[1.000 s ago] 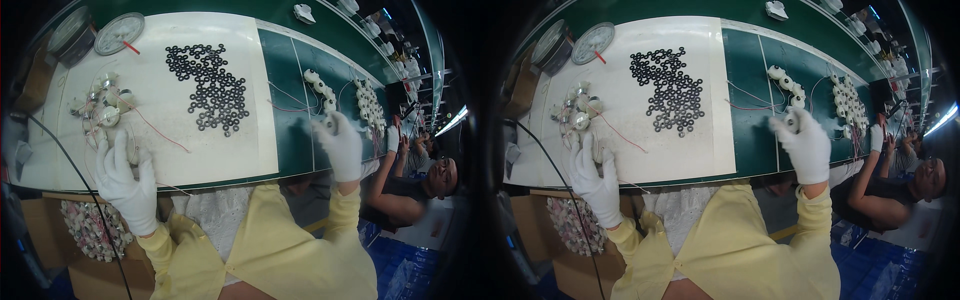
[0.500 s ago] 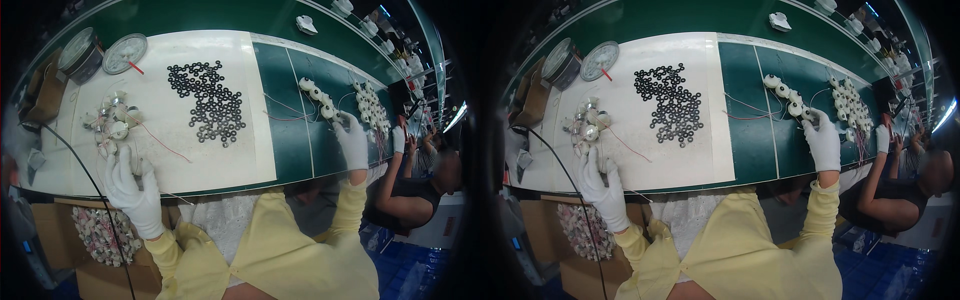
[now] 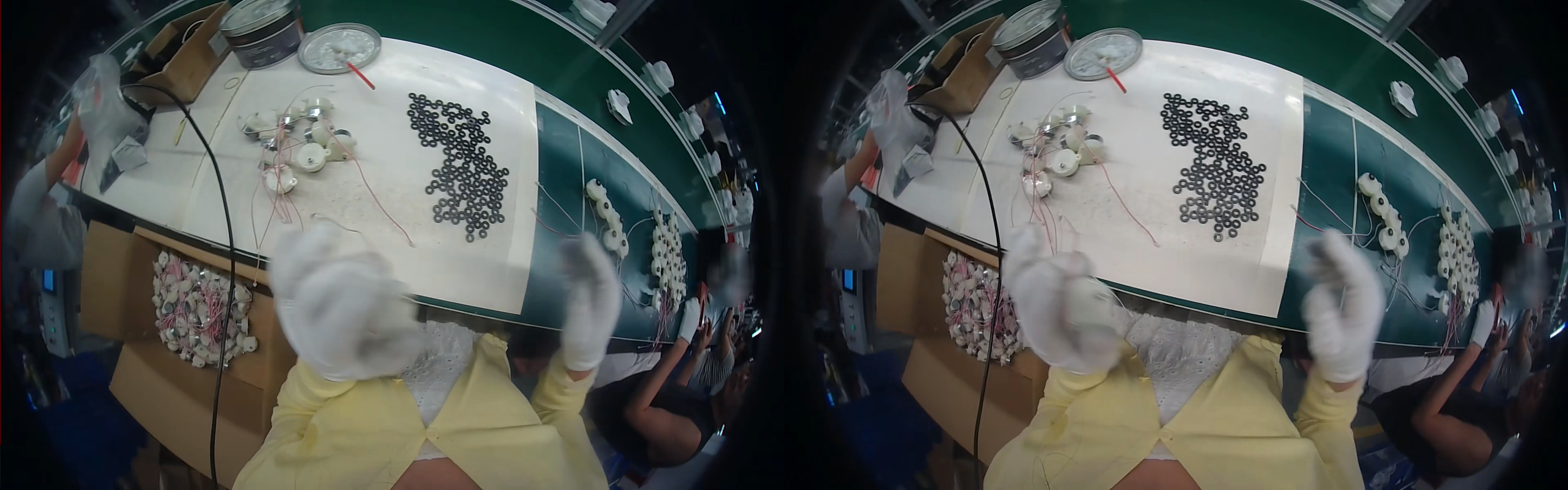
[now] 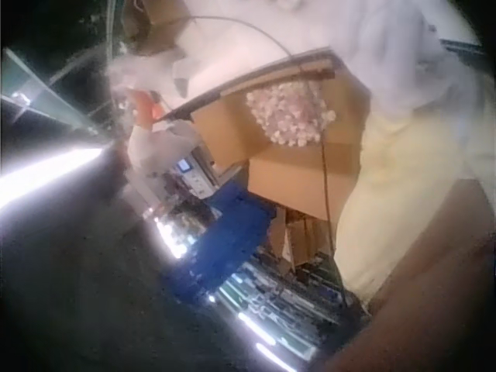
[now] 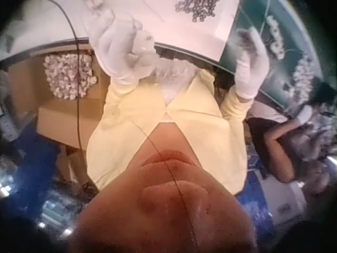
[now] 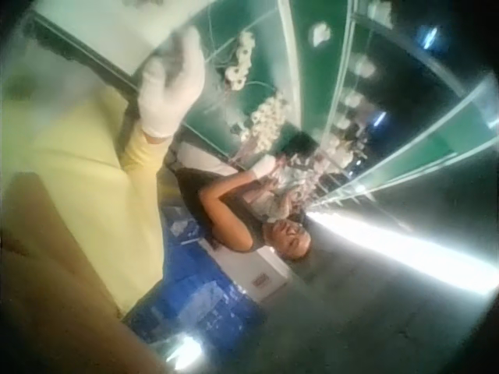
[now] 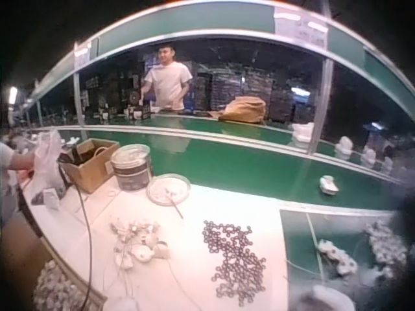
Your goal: The person assembles small white electronic components by hand on a green workbench. They pick up black washers and place them onto the components, then handle red and white wires to connect or organize them. The process involves repetitive picking, placing, and manipulating of small parts.
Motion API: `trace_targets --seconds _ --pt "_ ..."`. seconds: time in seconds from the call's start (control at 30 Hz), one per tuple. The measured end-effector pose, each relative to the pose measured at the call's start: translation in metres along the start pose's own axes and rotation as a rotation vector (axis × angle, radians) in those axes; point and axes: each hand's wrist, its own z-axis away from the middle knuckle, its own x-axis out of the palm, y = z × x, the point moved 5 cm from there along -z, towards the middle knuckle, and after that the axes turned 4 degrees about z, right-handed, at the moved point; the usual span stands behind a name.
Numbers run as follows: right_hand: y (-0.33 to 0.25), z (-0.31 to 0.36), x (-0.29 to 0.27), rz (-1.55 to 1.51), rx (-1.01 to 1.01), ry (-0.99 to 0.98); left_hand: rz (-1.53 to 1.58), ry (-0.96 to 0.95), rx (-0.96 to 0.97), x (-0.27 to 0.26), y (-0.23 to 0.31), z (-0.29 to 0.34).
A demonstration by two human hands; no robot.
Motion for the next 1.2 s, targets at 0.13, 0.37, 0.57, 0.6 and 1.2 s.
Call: trace_targets --seconds 0.13,0.37,0.57,0.6,1.2 --pt "-0.025 -0.006 0.09 -0.572 0.021 -0.433 0.157 -0.054 0.073 0.035 0.027 -0.027" --pt "-0.023 0.006 0.126 -1.13 0.521 -0.39 -0.011 0.032 -0.073 0.042 0.019 -0.03" --pt "-0.021 -0.003 0.129 -1.551 0.626 -0.531 -0.082 0.033 -0.035 0.04 -0.021 -0.038" --pt "-0.022 -0.003 0.128 -1.488 0.676 -0.534 -0.127 0.016 -0.075 0.041 -0.028 -0.038" --pt "-0.035 -0.002 0.158 -0.887 0.568 -0.577 -0.58 -0.324 -0.237 0.081 -0.087 -0.024"
